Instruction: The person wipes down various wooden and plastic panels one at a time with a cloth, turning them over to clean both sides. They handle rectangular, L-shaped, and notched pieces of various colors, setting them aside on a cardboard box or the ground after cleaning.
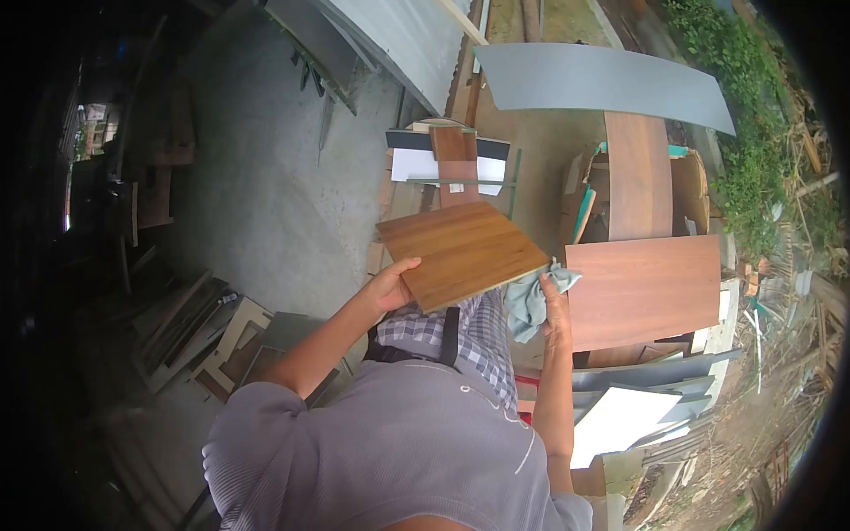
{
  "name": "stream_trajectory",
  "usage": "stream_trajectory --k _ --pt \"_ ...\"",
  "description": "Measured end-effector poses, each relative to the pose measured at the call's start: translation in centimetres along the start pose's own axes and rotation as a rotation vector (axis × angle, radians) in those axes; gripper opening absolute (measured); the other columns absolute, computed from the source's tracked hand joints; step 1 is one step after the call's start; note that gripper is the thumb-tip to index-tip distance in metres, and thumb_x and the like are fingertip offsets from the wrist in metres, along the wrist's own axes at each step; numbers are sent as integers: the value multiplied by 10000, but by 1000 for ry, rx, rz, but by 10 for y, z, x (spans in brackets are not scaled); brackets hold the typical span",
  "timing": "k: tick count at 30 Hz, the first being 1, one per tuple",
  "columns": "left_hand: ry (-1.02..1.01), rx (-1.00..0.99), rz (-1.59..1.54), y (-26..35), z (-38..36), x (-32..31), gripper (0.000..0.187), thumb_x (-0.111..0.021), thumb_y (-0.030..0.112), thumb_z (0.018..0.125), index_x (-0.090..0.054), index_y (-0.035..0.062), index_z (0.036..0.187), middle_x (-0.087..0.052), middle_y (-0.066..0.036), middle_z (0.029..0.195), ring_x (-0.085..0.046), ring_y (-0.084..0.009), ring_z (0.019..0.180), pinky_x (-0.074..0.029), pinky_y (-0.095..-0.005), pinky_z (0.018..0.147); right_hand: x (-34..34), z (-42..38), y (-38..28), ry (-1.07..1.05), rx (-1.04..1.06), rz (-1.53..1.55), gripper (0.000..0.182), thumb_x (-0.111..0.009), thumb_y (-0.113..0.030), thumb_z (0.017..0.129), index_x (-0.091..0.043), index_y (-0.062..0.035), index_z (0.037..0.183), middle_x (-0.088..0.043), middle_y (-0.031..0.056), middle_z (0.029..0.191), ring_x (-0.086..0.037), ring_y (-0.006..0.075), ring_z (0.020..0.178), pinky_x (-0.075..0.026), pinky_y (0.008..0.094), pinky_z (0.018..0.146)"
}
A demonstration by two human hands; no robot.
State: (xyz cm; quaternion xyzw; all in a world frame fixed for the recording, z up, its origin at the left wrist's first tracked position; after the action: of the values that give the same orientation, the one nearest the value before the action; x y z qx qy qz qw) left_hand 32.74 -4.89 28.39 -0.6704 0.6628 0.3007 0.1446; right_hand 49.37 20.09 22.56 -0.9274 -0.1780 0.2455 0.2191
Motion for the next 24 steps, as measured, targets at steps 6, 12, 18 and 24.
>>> stream_trajectory --k 6,12,18,24 --pt "303 -99 -78 22 63 81 441 -518 138 839 -368 42 1242 -464 -124 1240 -492 -272 1119 -423 -471 925 -11 8 37 90 -27 -101 313 -662 -214 796 -519 -77 1038 -578 24 916 -573 147 815 -487 305 722" --pt "487 -233 -310 71 220 159 410 -455 101 849 -349 18 1237 -429 -158 1237 -441 -341 1149 -358 -570 961 30 25 73 206 -132 -103 348 -664 -256 795 -546 -21 1023 -596 59 902 -581 156 778 -483 301 676" --pt "713 -399 -373 127 358 196 394 -376 84 868 -329 -42 1238 -433 -212 1206 -479 -409 1087 -428 -612 876 42 53 86 334 -226 -140 309 -646 -239 812 -544 -28 1013 -587 55 883 -579 150 754 -493 307 641" --pt "956 -454 -324 155 488 237 418 -411 91 848 -330 -71 1224 -415 -232 1219 -492 -421 1051 -512 -584 772 53 106 123 403 -318 -73 301 -640 -223 819 -523 -77 1054 -573 29 928 -554 146 847 -457 290 764"
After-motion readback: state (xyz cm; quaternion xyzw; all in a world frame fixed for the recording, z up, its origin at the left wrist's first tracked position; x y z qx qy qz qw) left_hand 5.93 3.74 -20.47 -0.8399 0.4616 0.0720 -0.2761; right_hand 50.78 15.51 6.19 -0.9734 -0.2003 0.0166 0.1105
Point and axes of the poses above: each hand's wrist, its own z-axis towards the middle knuckle, its own x-axis out of the back of the hand, y = z × x, the point moved 4 cm from there along z, towards the middle knuckle
